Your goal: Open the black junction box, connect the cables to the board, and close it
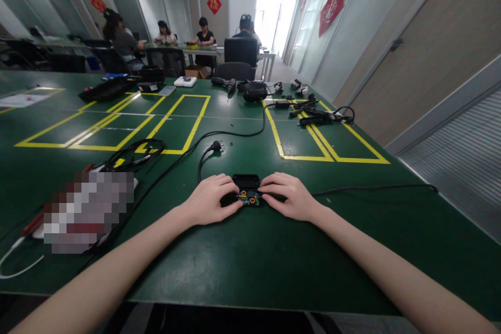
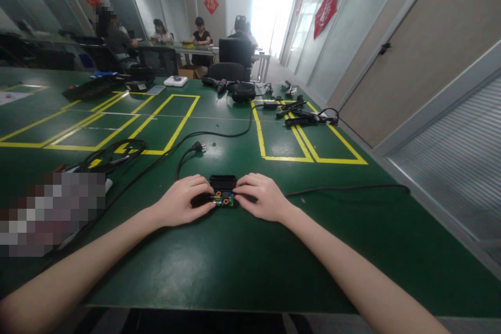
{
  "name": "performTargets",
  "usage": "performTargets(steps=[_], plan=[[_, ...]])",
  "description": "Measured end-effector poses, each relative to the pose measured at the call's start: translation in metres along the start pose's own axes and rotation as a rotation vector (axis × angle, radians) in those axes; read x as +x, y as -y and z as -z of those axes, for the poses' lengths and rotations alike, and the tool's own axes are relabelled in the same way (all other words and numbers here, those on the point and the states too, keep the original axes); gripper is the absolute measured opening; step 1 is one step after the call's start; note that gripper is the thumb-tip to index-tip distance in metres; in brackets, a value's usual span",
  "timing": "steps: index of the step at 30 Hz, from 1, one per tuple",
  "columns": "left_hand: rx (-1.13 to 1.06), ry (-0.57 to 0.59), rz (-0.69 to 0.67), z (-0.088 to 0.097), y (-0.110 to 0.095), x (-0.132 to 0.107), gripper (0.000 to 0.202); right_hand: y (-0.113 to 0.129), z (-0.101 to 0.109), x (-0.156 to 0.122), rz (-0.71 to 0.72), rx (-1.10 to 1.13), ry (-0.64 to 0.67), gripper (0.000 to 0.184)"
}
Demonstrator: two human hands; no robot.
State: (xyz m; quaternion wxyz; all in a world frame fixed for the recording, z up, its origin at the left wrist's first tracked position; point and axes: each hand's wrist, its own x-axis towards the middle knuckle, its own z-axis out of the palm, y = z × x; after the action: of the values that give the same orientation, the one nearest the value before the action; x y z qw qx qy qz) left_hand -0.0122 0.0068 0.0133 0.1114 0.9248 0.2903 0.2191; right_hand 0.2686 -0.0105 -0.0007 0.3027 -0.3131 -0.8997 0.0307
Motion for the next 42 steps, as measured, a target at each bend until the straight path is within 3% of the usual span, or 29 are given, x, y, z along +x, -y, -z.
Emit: performTargets(steps=[3, 7, 9, 15, 21, 25, 29, 35, 42], plan=[[0.011, -0.039, 0.048, -0.003, 0.001, 0.000, 0.032, -0.004, -0.007, 0.000, -0.165, -0.036, -0.044, 0.031], [0.079, -0.025, 0.091, -0.007, 0.004, -0.001, 0.064, -0.005, -0.010, 0.000, -0.293, -0.052, 0.097, 0.043], [0.091, 0.003, 0.101, -0.009, 0.005, -0.002, 0.060, -0.004, -0.011, 0.000, -0.302, 0.008, 0.123, 0.036], [0.050, 0.025, 0.084, -0.010, 0.006, -0.002, 0.046, -0.004, -0.011, 0.002, -0.340, 0.249, 0.000, 0.015], [-0.020, -0.017, 0.037, -0.011, 0.007, -0.004, 0.046, 0.000, -0.011, 0.004, -0.427, 0.470, -0.055, 0.007], [-0.090, -0.033, 0.024, -0.010, 0.006, -0.005, 0.046, 0.003, -0.014, 0.004, -0.505, 0.637, -0.108, 0.007], [-0.145, -0.043, 0.032, -0.009, 0.004, -0.004, 0.056, 0.004, -0.016, 0.005, -0.557, 0.727, -0.141, 0.024], [-0.186, -0.054, 0.055, -0.009, 0.003, -0.003, 0.070, 0.003, -0.016, 0.003, -0.514, 0.706, -0.125, 0.038], [-0.172, -0.043, 0.076, -0.009, 0.002, -0.003, 0.086, 0.001, -0.018, 0.001, -0.513, 0.647, -0.124, 0.033]])
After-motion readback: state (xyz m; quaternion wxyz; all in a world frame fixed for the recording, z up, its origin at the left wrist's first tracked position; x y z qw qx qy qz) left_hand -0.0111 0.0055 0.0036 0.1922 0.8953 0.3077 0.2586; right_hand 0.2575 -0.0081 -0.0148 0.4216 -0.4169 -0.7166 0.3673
